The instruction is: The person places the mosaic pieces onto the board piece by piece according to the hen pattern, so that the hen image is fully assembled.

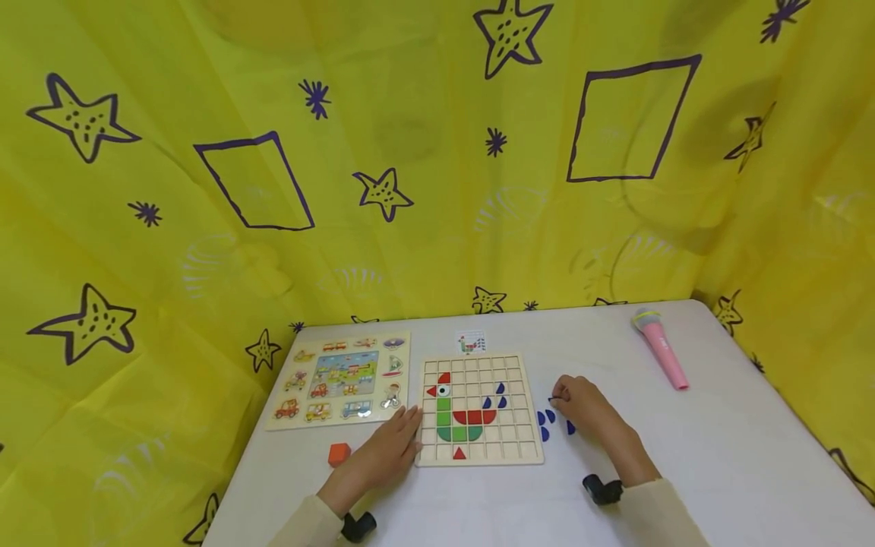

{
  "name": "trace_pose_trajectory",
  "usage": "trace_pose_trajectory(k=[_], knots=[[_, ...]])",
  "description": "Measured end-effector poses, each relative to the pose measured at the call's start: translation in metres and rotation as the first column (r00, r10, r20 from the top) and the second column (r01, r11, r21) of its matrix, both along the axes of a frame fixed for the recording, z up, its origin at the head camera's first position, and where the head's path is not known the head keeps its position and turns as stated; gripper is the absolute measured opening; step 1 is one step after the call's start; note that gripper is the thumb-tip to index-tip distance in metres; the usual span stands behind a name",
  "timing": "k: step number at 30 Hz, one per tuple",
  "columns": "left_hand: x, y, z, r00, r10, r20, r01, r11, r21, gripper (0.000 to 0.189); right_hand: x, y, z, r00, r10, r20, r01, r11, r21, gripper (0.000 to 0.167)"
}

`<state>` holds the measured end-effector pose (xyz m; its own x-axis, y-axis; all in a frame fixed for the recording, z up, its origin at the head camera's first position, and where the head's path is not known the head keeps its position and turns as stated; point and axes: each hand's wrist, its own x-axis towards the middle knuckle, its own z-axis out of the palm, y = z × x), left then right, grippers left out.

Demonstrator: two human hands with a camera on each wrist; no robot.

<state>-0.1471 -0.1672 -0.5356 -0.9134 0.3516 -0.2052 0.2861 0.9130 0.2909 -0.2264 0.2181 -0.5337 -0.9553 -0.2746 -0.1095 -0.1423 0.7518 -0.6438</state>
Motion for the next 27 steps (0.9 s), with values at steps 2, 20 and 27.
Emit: trace_pose_trajectory(k=[2,20,27], knots=[[0.0,0.0,-0.0001,1.0,0.002,0.0,-0.002,1.0,0.0,0.063,-0.0009,0.0006,0.0,1.0,0.007,-0.012,-0.007,1.0,0.001,0.006],[0.0006,-0.0007,-0.0016,1.0,0.009,0.002,-0.009,1.0,0.002,0.065,-0.0012,-0.0023,-0.003,0.998,-0.06,-0.005,0.06,0.998,0.013,0.024],[-0.0003,-0.0008,-0.0024,1.0,0.005,0.0,-0.005,1.0,-0.007,0.065,-0.0011,-0.0046,-0.0078,0.998,-0.059,-0.036,0.06,0.998,0.019,0.019]])
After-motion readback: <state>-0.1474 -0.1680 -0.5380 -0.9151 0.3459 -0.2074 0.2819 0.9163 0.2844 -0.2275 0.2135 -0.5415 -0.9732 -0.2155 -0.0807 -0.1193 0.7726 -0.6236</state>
